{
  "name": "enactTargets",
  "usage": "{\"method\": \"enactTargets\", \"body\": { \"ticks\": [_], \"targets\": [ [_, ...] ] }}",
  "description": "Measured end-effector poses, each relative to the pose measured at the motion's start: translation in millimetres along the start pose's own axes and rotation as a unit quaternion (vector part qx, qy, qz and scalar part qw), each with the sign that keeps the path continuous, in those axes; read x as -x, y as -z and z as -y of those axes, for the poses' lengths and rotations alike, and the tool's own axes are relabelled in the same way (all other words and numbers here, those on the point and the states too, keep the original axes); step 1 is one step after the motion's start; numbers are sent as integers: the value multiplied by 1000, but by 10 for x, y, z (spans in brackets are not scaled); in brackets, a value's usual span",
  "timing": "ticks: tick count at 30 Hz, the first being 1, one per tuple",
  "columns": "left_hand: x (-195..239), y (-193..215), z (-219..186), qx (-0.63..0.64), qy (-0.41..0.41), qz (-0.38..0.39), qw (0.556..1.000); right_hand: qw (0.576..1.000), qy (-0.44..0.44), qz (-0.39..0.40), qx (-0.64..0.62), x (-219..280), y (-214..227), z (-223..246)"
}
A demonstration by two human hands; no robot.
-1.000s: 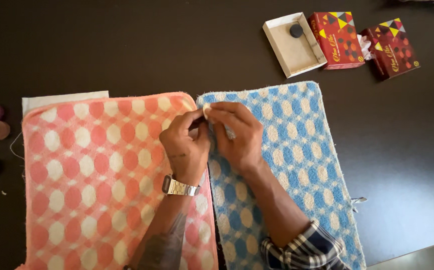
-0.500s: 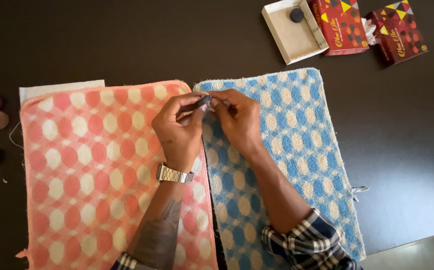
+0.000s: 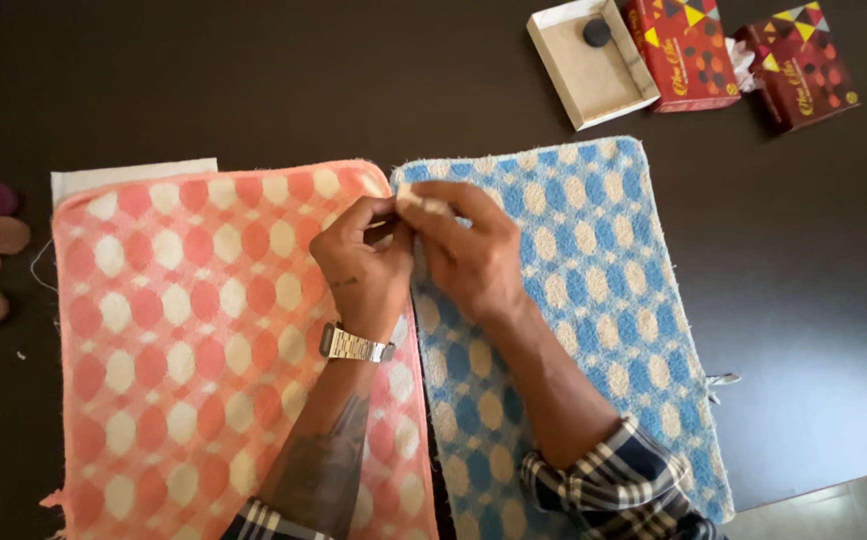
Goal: The person cleans several small, round, dark objects by rubbing each one with a white cloth, then places them into a small cardboard tray.
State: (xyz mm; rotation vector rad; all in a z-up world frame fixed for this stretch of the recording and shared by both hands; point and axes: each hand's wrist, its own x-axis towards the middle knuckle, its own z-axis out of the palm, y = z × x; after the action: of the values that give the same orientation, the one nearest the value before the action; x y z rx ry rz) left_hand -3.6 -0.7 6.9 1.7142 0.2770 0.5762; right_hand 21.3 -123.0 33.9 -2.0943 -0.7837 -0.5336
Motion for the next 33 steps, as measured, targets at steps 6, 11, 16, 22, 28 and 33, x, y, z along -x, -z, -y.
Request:
{"method": "enactTargets", "body": {
  "ticks": [6,11,16,22,28,33],
  "targets": [
    [33,-12,8,50,3,5,999,996,-74,-10,-55,28,-25,-85],
    [22,-28,80,102,-23,17,994,986,-143,26,-77,56,-75,-270],
    [-8,-13,92,176,17,44,983,941,-258,20,-217,105,-157,-314],
    [-1,1,46,88,-23,20,996,906,-281,-21,-314,98,-188,-338],
    [-5,-13,10,42,-13,-10,999,995,-62,-8,-80,89,-73,-162],
    [7,-12,23,40,5,-7,999,1000,-6,-21,-11,19,-29,-28]
  ]
}}
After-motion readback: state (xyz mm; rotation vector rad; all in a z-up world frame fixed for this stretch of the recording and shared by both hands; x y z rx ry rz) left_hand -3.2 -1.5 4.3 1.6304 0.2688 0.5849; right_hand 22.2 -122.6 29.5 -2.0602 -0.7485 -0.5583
